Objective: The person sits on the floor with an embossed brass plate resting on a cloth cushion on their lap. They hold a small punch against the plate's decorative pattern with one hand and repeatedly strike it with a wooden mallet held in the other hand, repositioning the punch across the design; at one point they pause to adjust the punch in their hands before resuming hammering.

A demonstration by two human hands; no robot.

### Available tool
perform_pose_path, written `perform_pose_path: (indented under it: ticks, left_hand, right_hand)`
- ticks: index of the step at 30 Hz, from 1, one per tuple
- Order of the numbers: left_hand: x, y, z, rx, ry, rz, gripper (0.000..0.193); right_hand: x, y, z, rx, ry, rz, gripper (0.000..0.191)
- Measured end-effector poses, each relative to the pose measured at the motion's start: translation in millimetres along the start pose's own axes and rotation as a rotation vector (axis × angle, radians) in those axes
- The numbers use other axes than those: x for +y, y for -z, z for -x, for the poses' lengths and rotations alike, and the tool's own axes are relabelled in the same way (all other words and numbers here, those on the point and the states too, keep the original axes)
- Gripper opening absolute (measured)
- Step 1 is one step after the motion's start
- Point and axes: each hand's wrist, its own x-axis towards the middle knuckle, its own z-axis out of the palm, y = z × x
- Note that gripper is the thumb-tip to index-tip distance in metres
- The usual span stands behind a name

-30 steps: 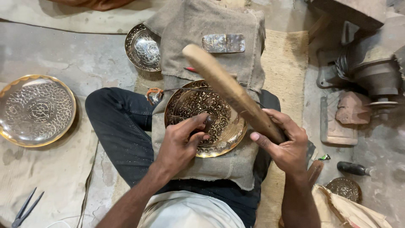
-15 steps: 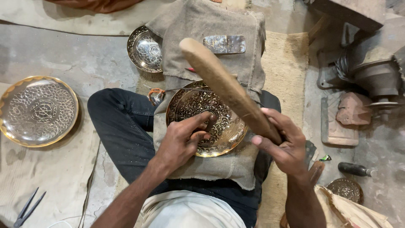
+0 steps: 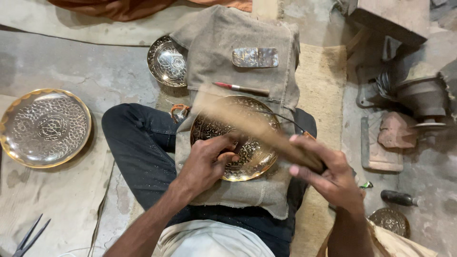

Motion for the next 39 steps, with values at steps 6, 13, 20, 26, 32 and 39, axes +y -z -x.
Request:
perform_pose_path:
  ticks: [6, 13, 20, 26, 32, 39]
  left_hand:
    - [9, 2, -2, 0.036, -0.079, 0.003, 0.046]
    - [4, 4, -2, 0.010, -0.062, 0.018, 0.039]
    - [2, 3, -4, -0.052, 0.012, 0.000, 0.032]
    - [6, 4, -5, -0.015, -0.053, 0.015, 0.044]
    - [3, 8, -6, -0.034, -0.026, 0.023, 0.044]
    - [3, 8, -6, -0.069, 0.021, 0.079, 0.046]
  right_hand:
    - [-7, -2, 3, 0.123, 0.075, -0.058, 0.049]
    - [-6, -6, 4, 0.191, -0.072, 0.006, 0.061]
    - [2, -2, 8, 0.089, -0.049, 0.046, 0.058]
    - [5, -7, 7, 0.157, 0.099, -0.016, 0.052]
    - [0, -11, 5, 0.221, 0.021, -0.047, 0.059]
    - [9, -14, 8, 0.278, 0.135, -0.015, 0.055]
